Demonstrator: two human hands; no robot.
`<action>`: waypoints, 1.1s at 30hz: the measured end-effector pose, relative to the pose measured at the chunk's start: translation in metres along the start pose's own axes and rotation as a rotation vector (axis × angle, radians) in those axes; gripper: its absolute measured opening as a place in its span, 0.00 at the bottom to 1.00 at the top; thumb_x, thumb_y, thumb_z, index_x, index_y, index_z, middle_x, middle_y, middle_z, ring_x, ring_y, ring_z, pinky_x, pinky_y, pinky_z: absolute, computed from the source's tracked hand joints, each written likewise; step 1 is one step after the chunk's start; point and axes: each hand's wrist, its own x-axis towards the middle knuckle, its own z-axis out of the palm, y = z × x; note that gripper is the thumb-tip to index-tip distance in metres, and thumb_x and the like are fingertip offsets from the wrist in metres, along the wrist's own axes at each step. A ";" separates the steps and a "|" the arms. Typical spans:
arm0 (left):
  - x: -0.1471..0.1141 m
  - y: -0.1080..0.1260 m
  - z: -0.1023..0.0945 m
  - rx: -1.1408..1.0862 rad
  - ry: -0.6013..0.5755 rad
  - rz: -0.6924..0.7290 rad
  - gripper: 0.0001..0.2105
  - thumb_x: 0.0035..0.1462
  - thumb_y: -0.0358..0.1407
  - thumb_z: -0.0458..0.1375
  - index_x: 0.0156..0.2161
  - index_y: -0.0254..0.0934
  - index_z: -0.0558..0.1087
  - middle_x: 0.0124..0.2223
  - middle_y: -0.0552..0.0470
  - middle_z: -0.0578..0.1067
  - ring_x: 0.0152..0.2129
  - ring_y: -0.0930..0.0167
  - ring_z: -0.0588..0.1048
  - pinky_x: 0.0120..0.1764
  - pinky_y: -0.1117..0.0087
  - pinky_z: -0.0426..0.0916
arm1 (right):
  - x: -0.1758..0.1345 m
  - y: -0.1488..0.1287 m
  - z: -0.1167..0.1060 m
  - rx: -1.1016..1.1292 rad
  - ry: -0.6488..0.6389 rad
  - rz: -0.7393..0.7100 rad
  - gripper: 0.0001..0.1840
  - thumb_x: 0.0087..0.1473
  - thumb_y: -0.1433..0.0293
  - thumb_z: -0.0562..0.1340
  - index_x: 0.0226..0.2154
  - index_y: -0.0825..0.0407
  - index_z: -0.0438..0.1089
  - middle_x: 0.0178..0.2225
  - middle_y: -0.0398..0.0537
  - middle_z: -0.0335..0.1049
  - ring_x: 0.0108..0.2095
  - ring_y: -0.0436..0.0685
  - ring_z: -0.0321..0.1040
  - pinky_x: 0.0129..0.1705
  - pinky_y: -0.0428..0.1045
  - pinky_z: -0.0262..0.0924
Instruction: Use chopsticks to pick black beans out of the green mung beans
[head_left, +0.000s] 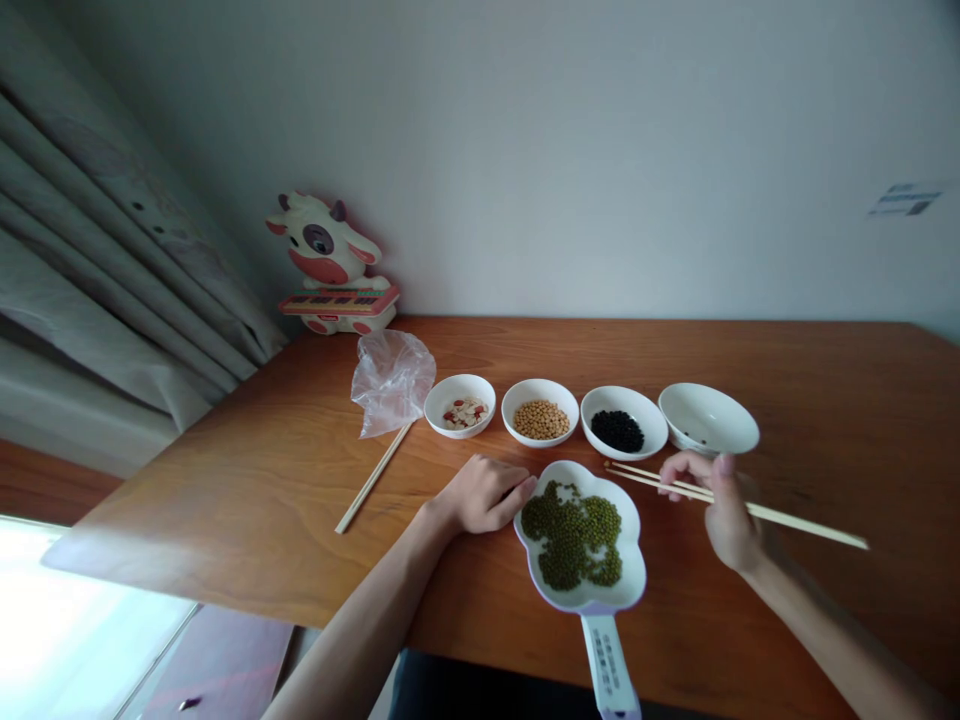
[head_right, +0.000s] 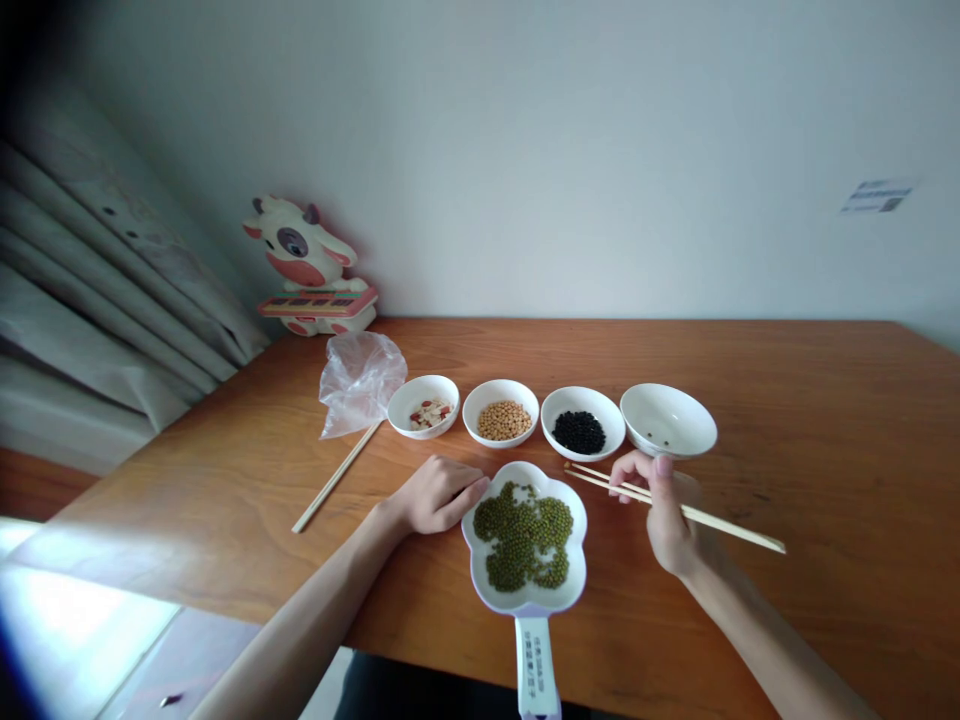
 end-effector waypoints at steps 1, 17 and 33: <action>0.000 0.000 0.000 -0.005 -0.003 0.000 0.19 0.75 0.39 0.44 0.30 0.38 0.62 0.27 0.53 0.69 0.23 0.73 0.66 0.30 0.67 0.57 | -0.004 0.000 0.003 -0.005 0.009 -0.008 0.43 0.70 0.43 0.35 0.31 0.46 0.77 0.26 0.48 0.74 0.28 0.61 0.70 0.34 0.56 0.63; 0.001 0.001 0.000 -0.009 -0.009 -0.012 0.19 0.76 0.40 0.43 0.30 0.38 0.61 0.28 0.52 0.70 0.24 0.72 0.67 0.31 0.68 0.58 | -0.005 0.000 0.026 -0.026 0.106 0.015 0.42 0.72 0.45 0.35 0.30 0.47 0.76 0.28 0.48 0.78 0.28 0.58 0.73 0.33 0.54 0.66; 0.001 0.002 -0.001 -0.017 0.000 -0.018 0.20 0.76 0.41 0.43 0.31 0.38 0.64 0.28 0.52 0.71 0.24 0.72 0.67 0.31 0.68 0.60 | -0.007 -0.027 0.043 -0.124 0.118 -0.032 0.31 0.74 0.52 0.46 0.29 0.46 0.74 0.28 0.51 0.78 0.32 0.64 0.77 0.37 0.57 0.70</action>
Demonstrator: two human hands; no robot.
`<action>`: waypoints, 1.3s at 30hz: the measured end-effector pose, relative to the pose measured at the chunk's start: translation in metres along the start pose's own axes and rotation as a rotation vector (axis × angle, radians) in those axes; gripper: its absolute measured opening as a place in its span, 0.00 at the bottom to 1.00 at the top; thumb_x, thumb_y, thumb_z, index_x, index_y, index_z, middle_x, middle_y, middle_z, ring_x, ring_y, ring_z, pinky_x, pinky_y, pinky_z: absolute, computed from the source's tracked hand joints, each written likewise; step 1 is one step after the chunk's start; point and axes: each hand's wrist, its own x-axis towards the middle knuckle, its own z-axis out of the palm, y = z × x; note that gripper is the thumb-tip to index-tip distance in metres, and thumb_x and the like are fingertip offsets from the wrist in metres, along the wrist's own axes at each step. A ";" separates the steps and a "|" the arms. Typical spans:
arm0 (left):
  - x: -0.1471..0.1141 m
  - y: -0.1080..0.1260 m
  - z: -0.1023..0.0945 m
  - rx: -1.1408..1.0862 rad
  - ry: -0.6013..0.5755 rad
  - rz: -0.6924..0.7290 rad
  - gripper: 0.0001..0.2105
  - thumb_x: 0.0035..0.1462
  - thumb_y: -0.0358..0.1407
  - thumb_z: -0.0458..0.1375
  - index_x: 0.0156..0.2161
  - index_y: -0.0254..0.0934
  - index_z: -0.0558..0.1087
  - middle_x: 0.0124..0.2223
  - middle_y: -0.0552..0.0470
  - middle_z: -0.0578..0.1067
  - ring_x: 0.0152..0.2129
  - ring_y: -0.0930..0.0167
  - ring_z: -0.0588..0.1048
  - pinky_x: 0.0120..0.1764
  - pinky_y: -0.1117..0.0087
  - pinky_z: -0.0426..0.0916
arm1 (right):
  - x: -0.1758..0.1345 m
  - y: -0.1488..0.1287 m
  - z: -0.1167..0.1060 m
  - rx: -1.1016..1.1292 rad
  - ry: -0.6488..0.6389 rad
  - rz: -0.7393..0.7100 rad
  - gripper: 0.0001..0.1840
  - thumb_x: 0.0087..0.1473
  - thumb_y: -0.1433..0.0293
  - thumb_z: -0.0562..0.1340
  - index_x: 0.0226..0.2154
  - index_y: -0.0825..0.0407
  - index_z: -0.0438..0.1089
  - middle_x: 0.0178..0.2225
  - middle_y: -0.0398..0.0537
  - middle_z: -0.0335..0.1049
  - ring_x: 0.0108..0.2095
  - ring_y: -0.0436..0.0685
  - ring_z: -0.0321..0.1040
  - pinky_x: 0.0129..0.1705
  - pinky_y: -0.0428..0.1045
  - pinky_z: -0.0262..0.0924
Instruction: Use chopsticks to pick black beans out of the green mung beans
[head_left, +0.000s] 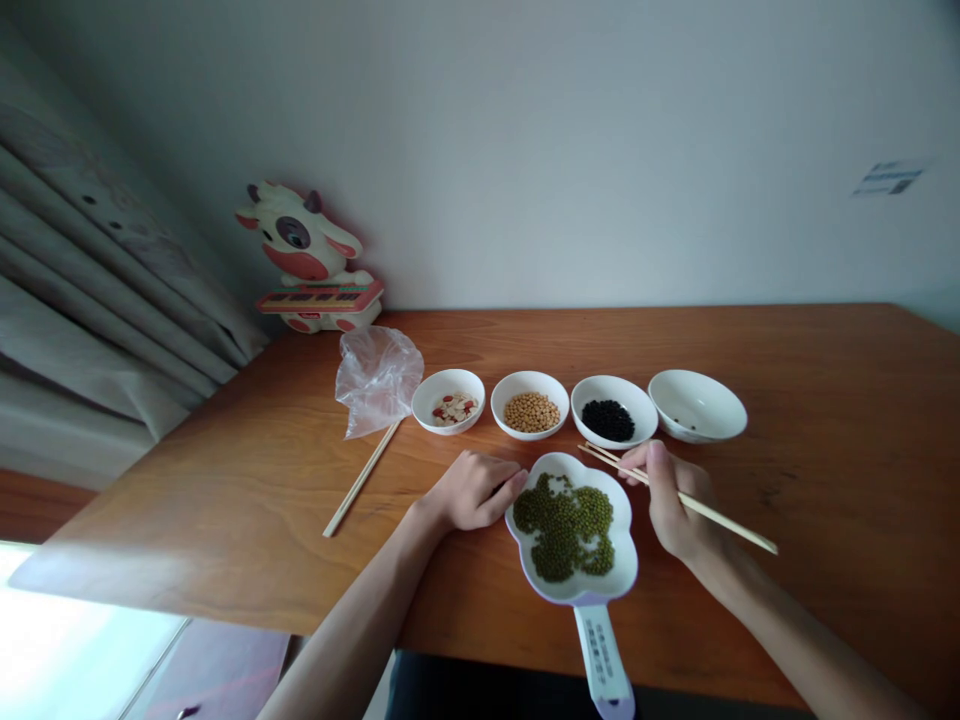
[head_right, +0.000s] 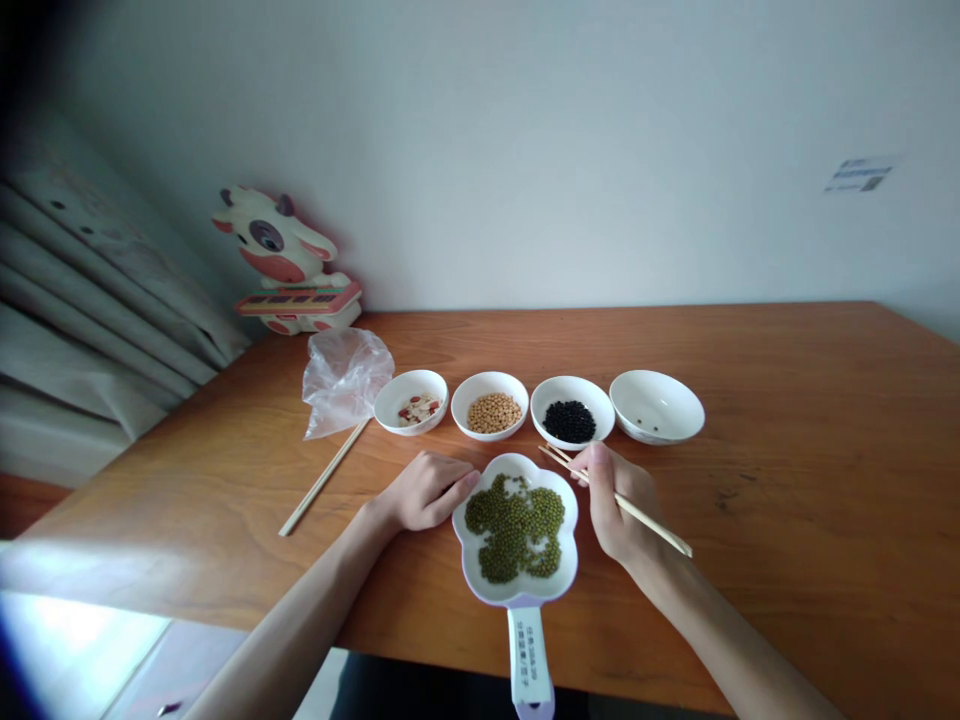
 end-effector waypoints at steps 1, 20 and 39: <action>0.000 0.000 0.000 -0.002 0.001 0.000 0.20 0.76 0.41 0.43 0.31 0.38 0.64 0.28 0.52 0.71 0.24 0.72 0.67 0.31 0.68 0.60 | 0.000 0.000 0.000 -0.002 -0.001 -0.002 0.31 0.74 0.52 0.46 0.28 0.46 0.74 0.28 0.51 0.78 0.33 0.64 0.77 0.37 0.58 0.70; 0.000 0.000 0.000 -0.002 -0.003 -0.005 0.20 0.76 0.41 0.42 0.30 0.38 0.61 0.27 0.52 0.70 0.23 0.72 0.66 0.31 0.67 0.56 | -0.002 -0.002 -0.008 -0.022 -0.012 -0.003 0.28 0.72 0.52 0.51 0.28 0.46 0.74 0.28 0.52 0.80 0.30 0.64 0.77 0.35 0.58 0.70; 0.000 -0.001 0.001 -0.032 -0.009 0.001 0.18 0.76 0.39 0.43 0.31 0.38 0.59 0.28 0.54 0.69 0.24 0.73 0.66 0.32 0.68 0.56 | 0.003 0.000 -0.028 0.085 -0.020 0.028 0.31 0.74 0.53 0.50 0.29 0.48 0.78 0.27 0.48 0.80 0.28 0.57 0.75 0.33 0.52 0.68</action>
